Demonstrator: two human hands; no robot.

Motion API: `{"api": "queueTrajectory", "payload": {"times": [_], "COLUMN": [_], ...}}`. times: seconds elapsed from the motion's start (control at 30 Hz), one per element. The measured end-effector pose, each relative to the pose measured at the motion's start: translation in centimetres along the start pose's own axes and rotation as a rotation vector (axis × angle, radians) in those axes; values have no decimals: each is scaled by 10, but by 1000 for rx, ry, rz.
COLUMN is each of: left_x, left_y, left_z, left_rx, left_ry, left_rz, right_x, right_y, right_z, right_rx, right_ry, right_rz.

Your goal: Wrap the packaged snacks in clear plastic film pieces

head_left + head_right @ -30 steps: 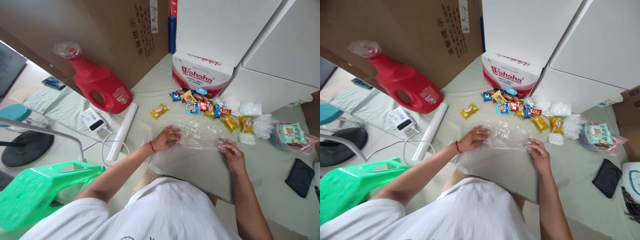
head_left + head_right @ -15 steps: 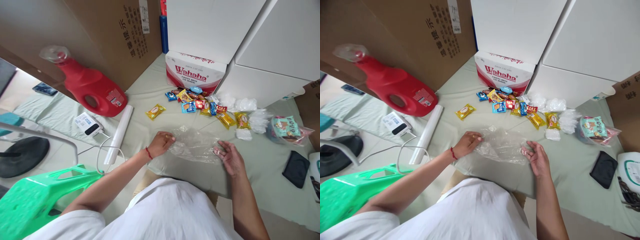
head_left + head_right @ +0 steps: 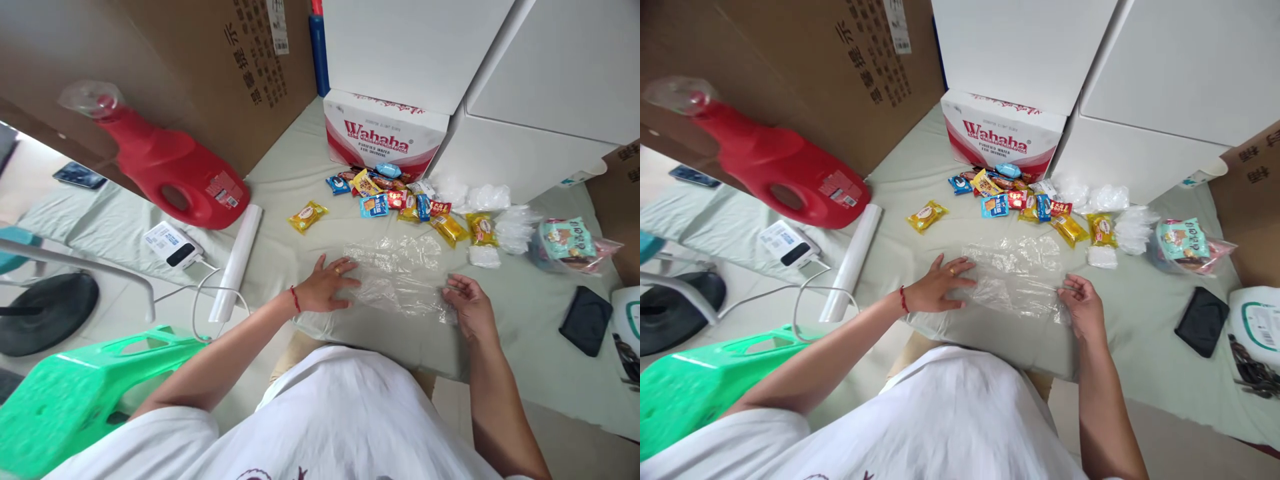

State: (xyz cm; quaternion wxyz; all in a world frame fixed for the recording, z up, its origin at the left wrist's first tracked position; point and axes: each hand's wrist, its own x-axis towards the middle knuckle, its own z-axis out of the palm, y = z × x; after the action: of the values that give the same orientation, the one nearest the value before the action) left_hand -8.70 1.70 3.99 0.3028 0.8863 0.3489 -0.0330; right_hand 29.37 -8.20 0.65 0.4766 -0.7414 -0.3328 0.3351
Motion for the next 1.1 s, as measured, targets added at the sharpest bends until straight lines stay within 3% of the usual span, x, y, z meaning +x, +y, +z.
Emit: {"api": "queueTrajectory", "payload": {"times": [0.1,0.13,0.2,0.3,0.43,0.53,0.7,0.93,1.03,1.1], "left_x": [-2,-2,-1,0,1,2,13,51,49,40], "left_y": [-1,-1,0,3,5,3,-3,5,9,9], "left_z": [3,4,4,4,5,5,3,-9,-15,-18], "left_rx": [-58,-74,-92,-111,-154,-195,-215,-88,-16,14], "left_ry": [30,39,44,34,32,48,108,148,23,-76], "left_rz": [-7,-12,-23,-56,-89,-101,-179,-221,-213,-191], "right_x": [-9,-15,-30,-56,-86,-104,-119,-117,-111,-104], "right_y": [-12,-17,-28,-39,-36,-25,-8,-21,-33,-40], "right_z": [-5,-2,12,47,79,80,79,91,78,62], "right_rx": [-361,-442,-532,-626,-608,-582,-739,-757,-592,-449], "right_ry": [191,178,-27,-372,-401,-513,-686,-831,-946,-1033], "right_rz": [-285,-392,-565,-661,-741,-891,-1068,-1097,-976,-805]}}
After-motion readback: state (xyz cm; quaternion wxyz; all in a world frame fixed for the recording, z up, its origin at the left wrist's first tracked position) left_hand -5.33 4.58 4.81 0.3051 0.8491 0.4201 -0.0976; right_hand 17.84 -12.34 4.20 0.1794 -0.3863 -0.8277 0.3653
